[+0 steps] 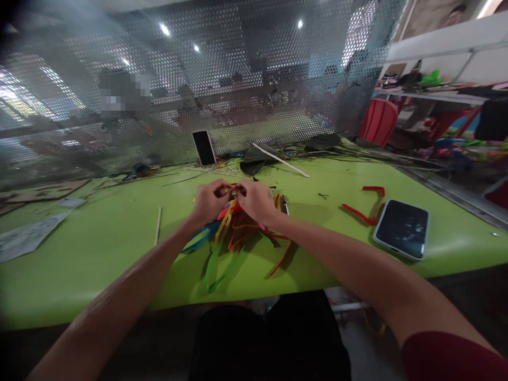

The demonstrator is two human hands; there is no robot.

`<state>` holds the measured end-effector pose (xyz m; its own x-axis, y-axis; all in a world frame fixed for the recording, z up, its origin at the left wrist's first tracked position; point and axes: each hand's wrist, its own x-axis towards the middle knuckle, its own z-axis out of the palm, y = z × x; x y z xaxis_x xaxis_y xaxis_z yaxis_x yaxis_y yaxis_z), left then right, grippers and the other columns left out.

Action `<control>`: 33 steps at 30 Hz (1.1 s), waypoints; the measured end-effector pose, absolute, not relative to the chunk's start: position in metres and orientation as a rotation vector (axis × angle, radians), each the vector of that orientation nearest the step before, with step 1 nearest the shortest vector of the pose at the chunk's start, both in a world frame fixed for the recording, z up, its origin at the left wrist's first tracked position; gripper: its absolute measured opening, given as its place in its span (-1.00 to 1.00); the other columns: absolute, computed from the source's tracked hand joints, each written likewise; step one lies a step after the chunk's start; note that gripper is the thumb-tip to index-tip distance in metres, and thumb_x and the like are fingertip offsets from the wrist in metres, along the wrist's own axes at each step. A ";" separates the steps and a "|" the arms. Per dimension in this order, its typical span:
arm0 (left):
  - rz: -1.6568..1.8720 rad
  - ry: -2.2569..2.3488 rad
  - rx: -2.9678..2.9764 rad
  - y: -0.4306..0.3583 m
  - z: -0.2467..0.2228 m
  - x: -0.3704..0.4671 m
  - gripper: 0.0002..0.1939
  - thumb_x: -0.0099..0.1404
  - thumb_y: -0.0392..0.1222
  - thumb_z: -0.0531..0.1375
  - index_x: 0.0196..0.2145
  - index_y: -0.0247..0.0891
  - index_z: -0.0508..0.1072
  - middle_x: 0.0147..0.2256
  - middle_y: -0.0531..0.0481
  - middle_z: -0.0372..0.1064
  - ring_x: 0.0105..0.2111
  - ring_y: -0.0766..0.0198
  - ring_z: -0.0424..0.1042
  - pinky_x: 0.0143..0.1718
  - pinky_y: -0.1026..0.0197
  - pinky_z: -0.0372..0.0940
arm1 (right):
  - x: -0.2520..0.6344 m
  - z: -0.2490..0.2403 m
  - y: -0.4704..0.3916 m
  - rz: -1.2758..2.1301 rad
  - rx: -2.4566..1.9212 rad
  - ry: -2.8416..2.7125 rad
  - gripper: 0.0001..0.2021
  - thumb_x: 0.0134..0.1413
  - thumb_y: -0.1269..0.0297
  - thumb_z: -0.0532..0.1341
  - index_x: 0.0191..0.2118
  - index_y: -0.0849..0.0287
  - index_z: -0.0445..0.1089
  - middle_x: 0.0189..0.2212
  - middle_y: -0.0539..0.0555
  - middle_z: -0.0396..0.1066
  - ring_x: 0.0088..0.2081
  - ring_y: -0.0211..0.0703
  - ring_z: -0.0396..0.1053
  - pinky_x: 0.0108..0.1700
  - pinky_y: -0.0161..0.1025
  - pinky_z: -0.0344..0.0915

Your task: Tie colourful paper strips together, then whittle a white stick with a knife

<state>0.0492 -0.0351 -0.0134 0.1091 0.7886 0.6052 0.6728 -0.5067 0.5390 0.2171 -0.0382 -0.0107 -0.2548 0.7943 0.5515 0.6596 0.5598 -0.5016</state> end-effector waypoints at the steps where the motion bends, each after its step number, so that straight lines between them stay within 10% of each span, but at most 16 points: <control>1: 1.368 1.489 2.234 -0.035 -0.013 0.049 -0.88 0.18 -0.17 0.20 -0.41 -0.25 0.50 -0.63 0.15 0.16 -0.58 0.36 0.10 -0.45 0.27 0.07 | 0.217 -0.011 -0.038 0.220 -1.150 -2.003 -0.84 0.22 0.36 0.19 -0.25 0.19 0.55 -0.38 0.09 0.57 -0.41 -0.18 0.38 -0.32 -0.28 0.13; 33: 1.389 1.462 2.192 -0.035 -0.015 0.048 -0.91 0.16 -0.19 0.21 -0.43 -0.25 0.46 -0.64 0.17 0.10 -0.59 0.38 0.06 -0.47 0.27 0.03 | 0.215 -0.013 -0.038 0.217 -1.144 -2.057 -0.80 0.20 0.37 0.20 -0.14 0.20 0.57 -0.29 0.16 0.59 -0.32 -0.11 0.43 -0.25 -0.26 0.16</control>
